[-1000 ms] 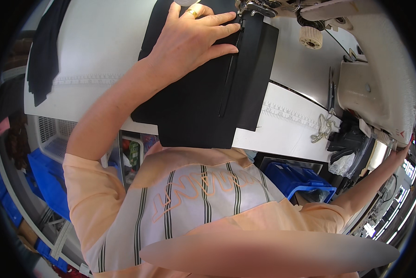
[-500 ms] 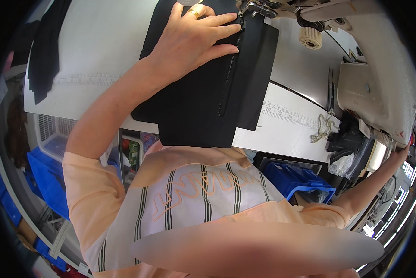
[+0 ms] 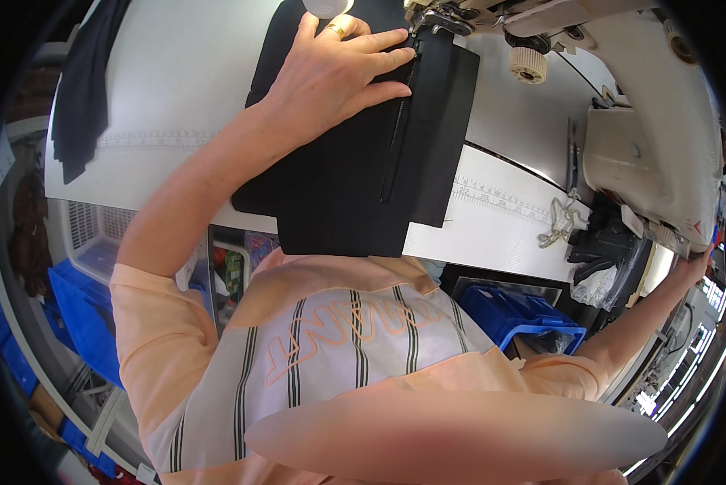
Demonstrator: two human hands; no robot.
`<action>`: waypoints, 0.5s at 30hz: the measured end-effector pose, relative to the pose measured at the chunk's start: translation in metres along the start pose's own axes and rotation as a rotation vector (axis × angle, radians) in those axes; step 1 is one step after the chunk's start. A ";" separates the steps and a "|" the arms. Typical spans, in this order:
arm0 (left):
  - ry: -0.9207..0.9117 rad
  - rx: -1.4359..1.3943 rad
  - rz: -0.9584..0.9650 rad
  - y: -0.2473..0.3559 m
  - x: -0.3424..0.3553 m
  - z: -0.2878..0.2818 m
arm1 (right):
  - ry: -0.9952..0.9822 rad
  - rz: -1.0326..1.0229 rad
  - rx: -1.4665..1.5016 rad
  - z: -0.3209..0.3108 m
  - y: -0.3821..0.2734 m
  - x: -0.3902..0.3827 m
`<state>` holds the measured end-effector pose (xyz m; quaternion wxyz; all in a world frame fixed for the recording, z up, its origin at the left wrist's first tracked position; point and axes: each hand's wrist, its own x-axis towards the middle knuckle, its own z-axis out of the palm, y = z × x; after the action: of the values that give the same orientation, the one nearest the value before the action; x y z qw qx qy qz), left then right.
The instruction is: Sewing a zipper onto a black leather component using an industrial sewing machine.
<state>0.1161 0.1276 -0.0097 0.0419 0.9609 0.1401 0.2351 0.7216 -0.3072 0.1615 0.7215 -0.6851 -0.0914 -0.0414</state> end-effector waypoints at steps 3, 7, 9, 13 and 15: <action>0.009 -0.013 -0.034 0.001 -0.002 -0.002 | 0.092 -0.068 -0.088 0.029 0.005 -0.018; 0.063 0.002 0.000 0.002 0.005 0.002 | 0.018 -0.163 0.161 -0.009 0.021 -0.012; 0.076 0.013 -0.007 0.003 0.003 0.000 | 0.062 -0.148 0.392 0.044 0.055 -0.080; 0.117 -0.041 0.001 0.002 0.000 0.009 | 0.153 -0.040 0.352 0.038 0.055 -0.095; 0.081 -0.034 -0.036 0.001 -0.006 0.003 | 0.207 -0.103 0.137 0.065 0.036 -0.156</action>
<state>0.1125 0.1251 -0.0147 0.0565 0.9471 0.1547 0.2753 0.5703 -0.2506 0.0991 0.7691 -0.6207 -0.0542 -0.1425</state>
